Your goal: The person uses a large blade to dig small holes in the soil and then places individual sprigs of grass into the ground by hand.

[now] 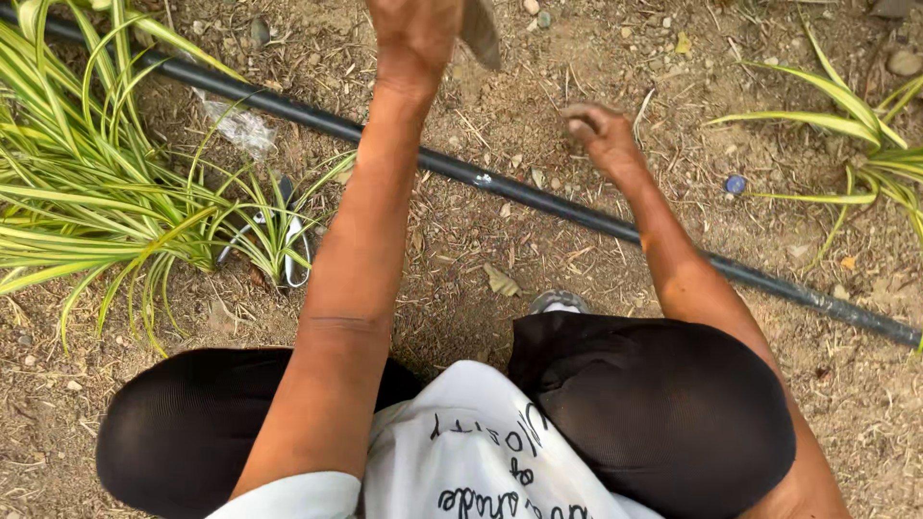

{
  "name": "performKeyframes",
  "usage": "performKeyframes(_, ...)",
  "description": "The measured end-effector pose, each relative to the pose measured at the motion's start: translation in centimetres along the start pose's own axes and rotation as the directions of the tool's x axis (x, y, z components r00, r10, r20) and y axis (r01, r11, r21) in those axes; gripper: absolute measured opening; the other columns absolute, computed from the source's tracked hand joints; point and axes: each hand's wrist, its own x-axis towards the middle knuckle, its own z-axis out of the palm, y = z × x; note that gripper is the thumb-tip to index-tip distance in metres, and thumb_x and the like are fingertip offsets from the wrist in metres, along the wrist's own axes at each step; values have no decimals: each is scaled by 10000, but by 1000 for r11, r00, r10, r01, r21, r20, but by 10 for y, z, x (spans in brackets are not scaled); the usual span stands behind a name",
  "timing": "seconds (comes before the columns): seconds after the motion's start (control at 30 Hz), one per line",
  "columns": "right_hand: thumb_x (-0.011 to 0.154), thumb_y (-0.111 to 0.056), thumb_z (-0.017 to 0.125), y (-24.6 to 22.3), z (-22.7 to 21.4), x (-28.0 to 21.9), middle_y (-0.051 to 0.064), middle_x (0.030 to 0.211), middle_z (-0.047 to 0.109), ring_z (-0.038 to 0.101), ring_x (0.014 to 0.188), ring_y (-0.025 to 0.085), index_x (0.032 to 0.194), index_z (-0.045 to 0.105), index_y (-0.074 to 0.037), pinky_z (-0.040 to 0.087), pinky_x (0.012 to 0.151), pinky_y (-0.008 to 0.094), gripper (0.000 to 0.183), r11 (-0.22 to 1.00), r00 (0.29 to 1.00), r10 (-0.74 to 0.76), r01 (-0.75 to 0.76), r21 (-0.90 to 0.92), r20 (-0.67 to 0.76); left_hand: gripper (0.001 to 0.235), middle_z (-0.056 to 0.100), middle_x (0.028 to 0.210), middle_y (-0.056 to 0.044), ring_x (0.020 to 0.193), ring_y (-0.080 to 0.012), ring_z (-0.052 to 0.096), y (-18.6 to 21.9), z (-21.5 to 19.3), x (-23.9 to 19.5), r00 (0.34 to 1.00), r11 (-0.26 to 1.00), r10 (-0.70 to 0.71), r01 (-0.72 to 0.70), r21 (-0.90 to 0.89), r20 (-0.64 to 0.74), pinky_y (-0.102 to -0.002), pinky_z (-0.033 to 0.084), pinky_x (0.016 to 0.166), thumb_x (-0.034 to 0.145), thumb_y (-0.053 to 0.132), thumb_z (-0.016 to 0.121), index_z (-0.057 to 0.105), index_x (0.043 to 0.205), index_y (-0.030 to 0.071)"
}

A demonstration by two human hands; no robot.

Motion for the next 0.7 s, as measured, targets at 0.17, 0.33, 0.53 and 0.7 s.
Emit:
performKeyframes(0.17,1010,-174,611,3,22,38,137,1495,528,550,1314,313,1320,655,-186,492,1099,420,313,951,983,-122,156,-268,139,728,481,676,24,530,-41,476,-81,-29,-43,958,939,-273,246,-242,-84,-227,461,429,1002,654,440,530,1397,49)
performKeyframes(0.33,983,-176,658,23,7,77,217,1553,401,438,1385,395,1553,450,-193,394,1131,509,606,769,935,-186,330,-547,303,650,551,633,-33,446,-127,416,-149,-134,-52,620,734,-646,345,-586,-445,-307,378,361,955,644,548,618,991,-1)
performKeyframes(0.53,1033,-209,542,-3,39,128,182,1597,374,437,1412,372,1583,378,-218,374,1211,495,574,767,869,-89,372,-523,488,579,312,520,45,402,-126,274,-112,-131,-68,633,641,-676,251,-725,-378,-316,290,340,1014,595,512,368,629,187)
performKeyframes(0.7,1109,-202,372,20,77,154,172,1642,350,406,1467,373,1582,397,-164,315,1260,494,475,624,898,-185,421,-659,399,578,282,556,42,419,-105,247,-24,-82,-18,966,744,-260,187,-642,-19,-325,280,400,1145,528,423,392,689,175)
